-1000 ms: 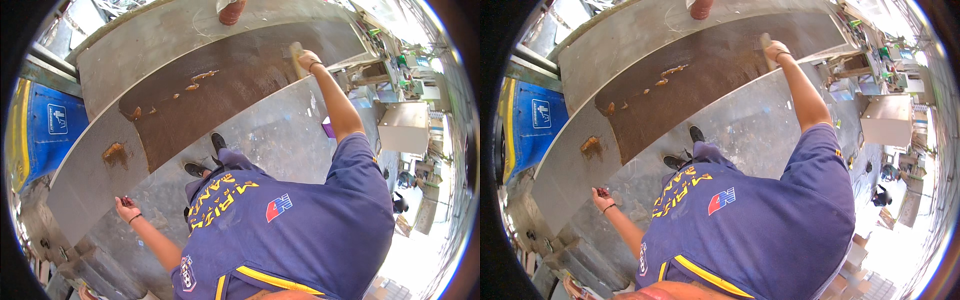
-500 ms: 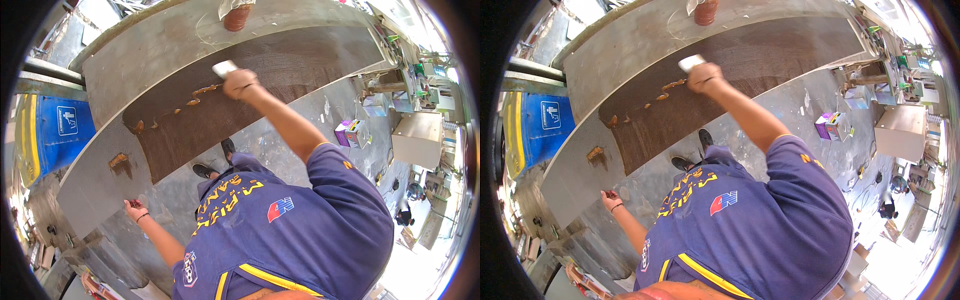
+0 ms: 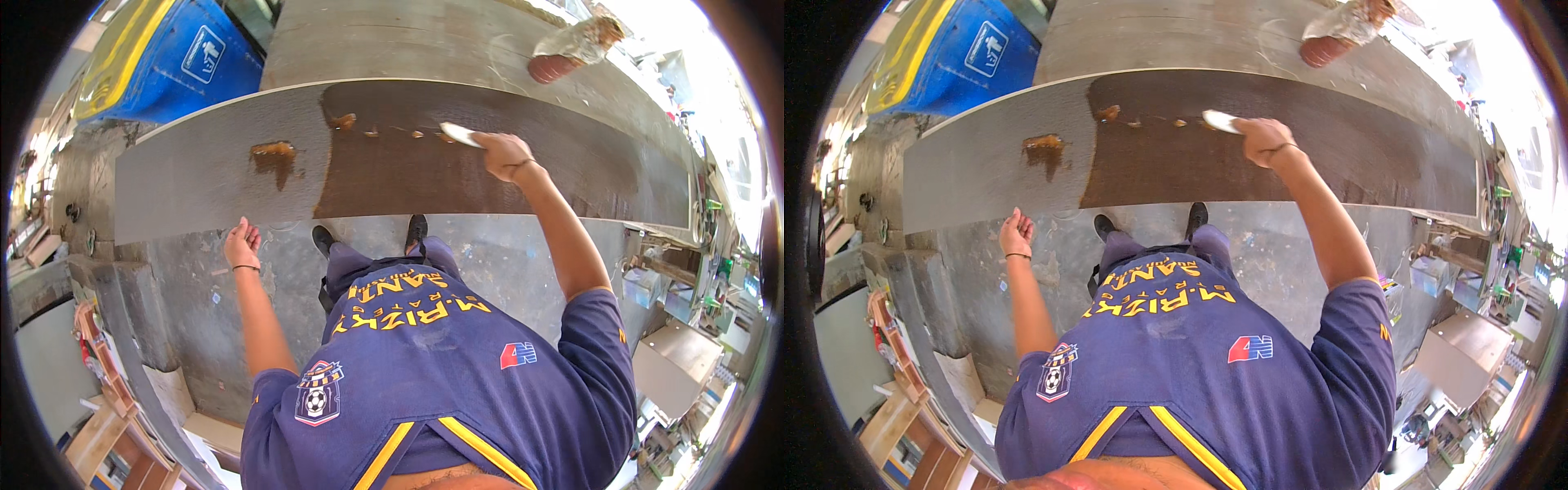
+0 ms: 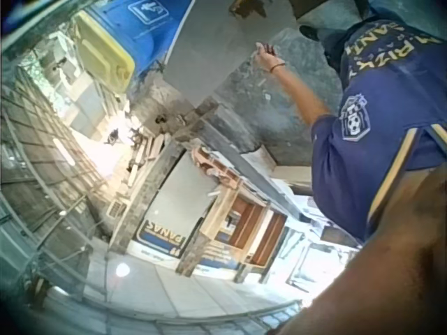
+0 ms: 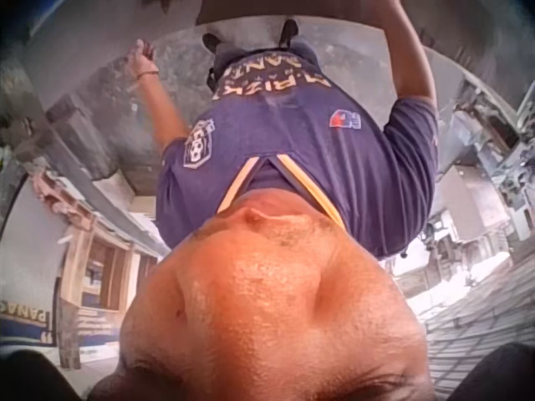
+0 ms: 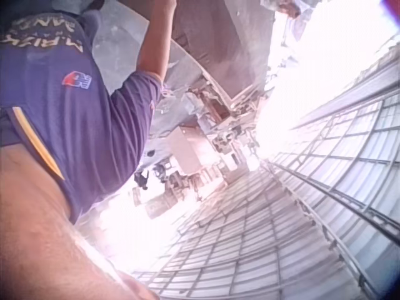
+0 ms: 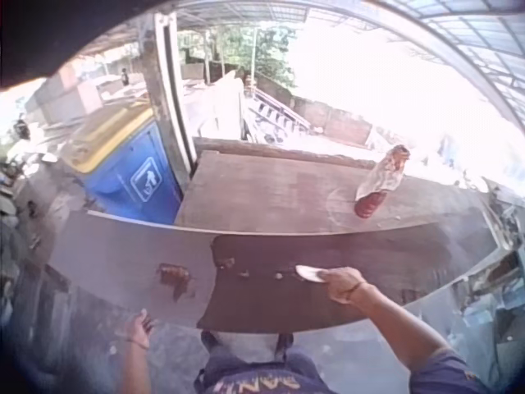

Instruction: The person applies a liquid adhesive from a bottle onto a large wood panel and uses a scraper tool to spread it evenly across the surface. They then repeat the process on a second, narrower wood piece, spreading the adhesive along its length.

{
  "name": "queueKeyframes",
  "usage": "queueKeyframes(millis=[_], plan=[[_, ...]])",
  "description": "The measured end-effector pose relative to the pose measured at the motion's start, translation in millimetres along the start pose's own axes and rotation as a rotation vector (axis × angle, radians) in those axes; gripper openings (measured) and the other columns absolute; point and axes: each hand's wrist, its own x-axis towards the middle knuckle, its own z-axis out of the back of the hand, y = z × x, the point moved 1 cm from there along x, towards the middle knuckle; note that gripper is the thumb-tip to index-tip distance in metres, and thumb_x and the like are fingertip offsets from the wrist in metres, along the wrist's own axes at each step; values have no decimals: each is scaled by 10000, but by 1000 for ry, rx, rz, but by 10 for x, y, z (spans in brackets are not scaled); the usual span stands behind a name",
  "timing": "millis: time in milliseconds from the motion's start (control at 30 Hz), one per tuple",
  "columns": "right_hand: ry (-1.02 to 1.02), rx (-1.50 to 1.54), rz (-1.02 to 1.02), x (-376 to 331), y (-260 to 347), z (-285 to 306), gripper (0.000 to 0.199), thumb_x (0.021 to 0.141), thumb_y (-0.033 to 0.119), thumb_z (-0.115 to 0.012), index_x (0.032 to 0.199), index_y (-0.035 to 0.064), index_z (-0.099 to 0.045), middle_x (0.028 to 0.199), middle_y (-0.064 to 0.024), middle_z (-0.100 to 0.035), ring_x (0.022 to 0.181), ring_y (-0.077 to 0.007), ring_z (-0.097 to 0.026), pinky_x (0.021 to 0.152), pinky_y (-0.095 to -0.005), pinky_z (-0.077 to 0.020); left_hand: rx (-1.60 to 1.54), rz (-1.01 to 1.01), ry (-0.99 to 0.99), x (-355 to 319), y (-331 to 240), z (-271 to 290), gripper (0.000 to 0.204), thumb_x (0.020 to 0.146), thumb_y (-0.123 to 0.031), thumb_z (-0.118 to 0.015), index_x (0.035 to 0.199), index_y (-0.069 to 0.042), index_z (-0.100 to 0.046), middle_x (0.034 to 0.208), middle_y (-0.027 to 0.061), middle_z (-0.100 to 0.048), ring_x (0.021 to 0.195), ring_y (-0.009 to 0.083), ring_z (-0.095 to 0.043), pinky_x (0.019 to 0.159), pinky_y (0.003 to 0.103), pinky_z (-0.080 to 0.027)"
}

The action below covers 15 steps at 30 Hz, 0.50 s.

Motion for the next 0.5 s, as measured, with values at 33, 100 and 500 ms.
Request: queueKeyframes(millis=[33,100,500], plan=[[-9,-18,-112,40,42,-29,332,720,100,-491,1035,76,-594,919,-166,-634,887,-334,-606,782,-409,-480,20,-6,38,3,-18,4,212,780,-269,-686,798,-109,-548,764,7,-582,670,108,-572,577,244,-468],[-21,-49,-353,112,194,-91,301,735,121,-483,994,37,-612,911,-172,-638,881,-346,-607,774,-406,-486,75,-11,125,19,-30,28,214,775,-278,-695,775,-118,-554,729,-3,-583,634,108,-567,592,253,-476],[97,-88,3,1384,2994,-73,268,743,138,-500,956,50,-635,888,-153,-654,829,-300,-644,699,-379,-515,163,116,399,266,-262,254,277,828,-358,-615,731,-101,-575,670,15,-621,580,100,-597,485,219,-429]])
